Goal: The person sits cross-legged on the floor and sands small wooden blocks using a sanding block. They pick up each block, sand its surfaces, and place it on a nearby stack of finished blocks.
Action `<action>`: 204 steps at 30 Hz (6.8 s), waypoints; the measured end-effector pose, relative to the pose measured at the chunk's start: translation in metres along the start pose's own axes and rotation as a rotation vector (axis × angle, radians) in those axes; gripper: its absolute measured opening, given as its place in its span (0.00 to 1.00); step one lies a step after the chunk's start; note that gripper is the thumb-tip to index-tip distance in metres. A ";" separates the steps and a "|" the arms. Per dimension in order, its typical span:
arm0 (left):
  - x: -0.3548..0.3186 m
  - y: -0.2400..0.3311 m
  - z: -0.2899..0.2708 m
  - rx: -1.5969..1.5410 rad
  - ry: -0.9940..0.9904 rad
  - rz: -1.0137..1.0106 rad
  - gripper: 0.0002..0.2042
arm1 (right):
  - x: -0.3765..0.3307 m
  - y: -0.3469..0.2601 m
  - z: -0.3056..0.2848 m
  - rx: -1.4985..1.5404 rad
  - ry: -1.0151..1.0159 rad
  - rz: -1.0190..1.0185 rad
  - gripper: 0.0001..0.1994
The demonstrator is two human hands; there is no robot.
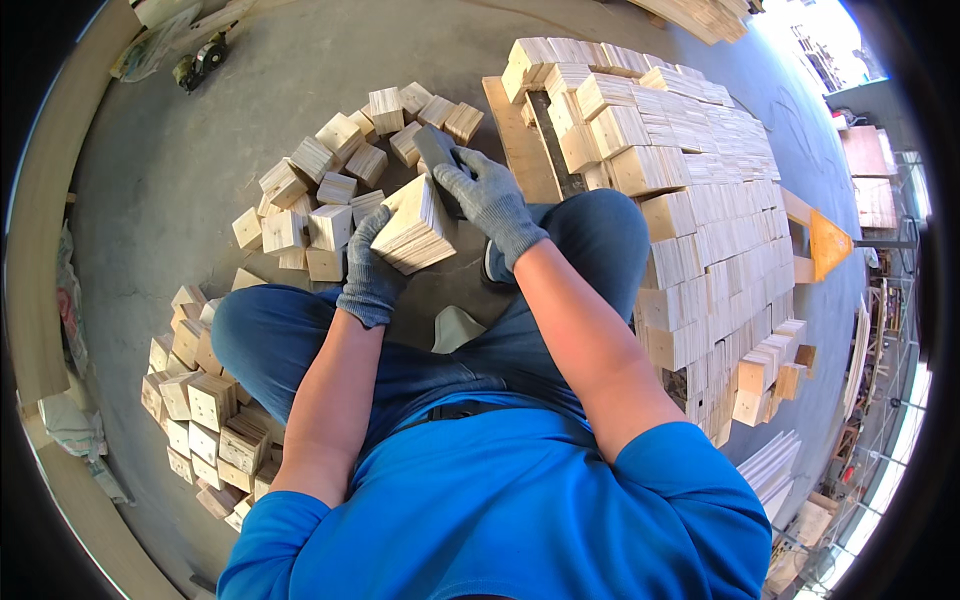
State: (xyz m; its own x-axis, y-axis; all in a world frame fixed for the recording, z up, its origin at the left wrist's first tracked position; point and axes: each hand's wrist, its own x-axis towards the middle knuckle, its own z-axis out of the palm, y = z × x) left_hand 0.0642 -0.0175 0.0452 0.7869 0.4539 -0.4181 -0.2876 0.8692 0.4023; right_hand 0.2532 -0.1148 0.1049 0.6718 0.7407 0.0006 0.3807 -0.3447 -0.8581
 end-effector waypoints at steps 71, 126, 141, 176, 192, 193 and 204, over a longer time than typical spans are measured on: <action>-0.001 0.015 -0.005 0.030 -0.075 0.008 0.29 | -0.026 0.030 -0.011 0.607 -0.033 0.426 0.24; -0.006 0.022 -0.002 0.035 0.186 0.041 0.28 | -0.035 0.031 0.020 0.298 -0.134 0.090 0.28; 0.005 0.015 -0.003 0.078 0.220 0.047 0.28 | -0.041 0.028 0.008 0.347 -0.121 0.159 0.28; 0.009 0.013 -0.026 0.025 0.019 0.004 0.26 | -0.055 0.012 0.004 0.149 -0.180 0.032 0.29; 0.019 0.015 -0.052 -0.075 -0.043 0.033 0.26 | -0.067 0.003 0.003 0.084 -0.145 -0.066 0.31; 0.017 0.017 -0.050 -0.059 -0.043 0.024 0.26 | -0.069 0.001 0.002 0.069 -0.152 -0.043 0.31; 0.021 -0.004 -0.056 0.033 0.009 -0.013 0.31 | -0.031 0.017 0.003 0.053 -0.102 0.114 0.28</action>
State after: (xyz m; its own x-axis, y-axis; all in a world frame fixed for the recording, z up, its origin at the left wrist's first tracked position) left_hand 0.0512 -0.0003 -0.0106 0.7851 0.4448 -0.4309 -0.2591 0.8679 0.4238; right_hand 0.2375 -0.1418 0.0888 0.6395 0.7544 -0.1480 0.2698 -0.4005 -0.8757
